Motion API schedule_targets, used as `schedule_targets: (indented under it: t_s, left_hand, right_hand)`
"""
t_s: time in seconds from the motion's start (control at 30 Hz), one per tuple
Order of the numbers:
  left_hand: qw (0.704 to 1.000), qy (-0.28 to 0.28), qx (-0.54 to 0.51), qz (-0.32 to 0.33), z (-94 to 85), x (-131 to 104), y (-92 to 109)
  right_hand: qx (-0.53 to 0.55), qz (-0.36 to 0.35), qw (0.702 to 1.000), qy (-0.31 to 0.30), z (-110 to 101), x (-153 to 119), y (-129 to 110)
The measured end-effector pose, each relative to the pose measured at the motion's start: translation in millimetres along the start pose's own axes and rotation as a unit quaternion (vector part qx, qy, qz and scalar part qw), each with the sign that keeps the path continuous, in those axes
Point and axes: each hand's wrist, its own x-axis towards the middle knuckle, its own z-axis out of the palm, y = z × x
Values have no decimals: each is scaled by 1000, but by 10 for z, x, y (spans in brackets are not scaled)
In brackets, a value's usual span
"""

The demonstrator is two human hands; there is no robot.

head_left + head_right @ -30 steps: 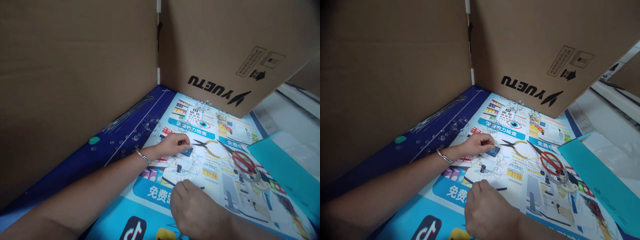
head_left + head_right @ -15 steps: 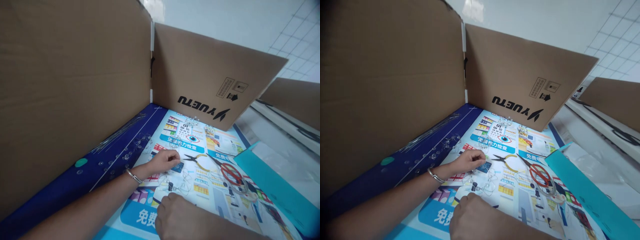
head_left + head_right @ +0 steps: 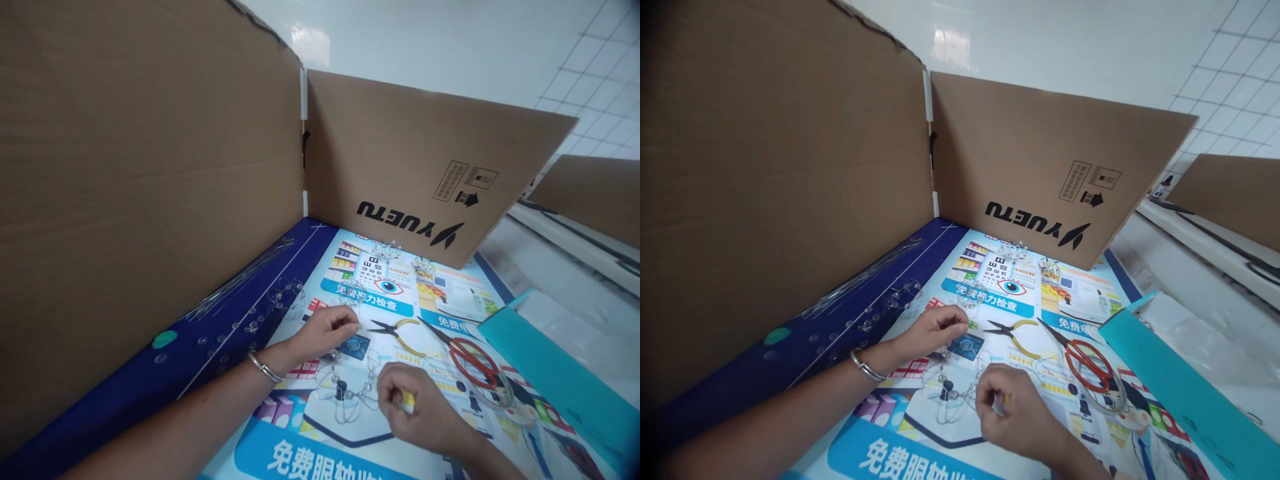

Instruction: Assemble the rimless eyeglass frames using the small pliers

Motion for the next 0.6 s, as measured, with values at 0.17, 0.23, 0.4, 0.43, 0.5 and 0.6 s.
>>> schedule_targets:
  t_s: [0.17,0.23,0.4,0.43,0.5,0.6]
  left_hand:
    - [1000,21,7,17,0,12,27]
    - [1000,11,4,17,7,12,11]
    - [1000,21,-11,-7,9,17,-23]
    - [999,28,-15,-15,7,21,-21]
    - [999,36,-22,-32,2,31,-16]
    - [998,44,-19,-50,2,51,-29]
  right_hand:
    - [109,36,993,37,-4,31,97]
    - [130,39,990,46,0,35,129]
    - [152,40,986,53,5,26,216]
    - [156,40,985,54,5,24,230]
    - [166,40,984,53,2,21,252]
    - [175,42,982,51,-4,21,276]
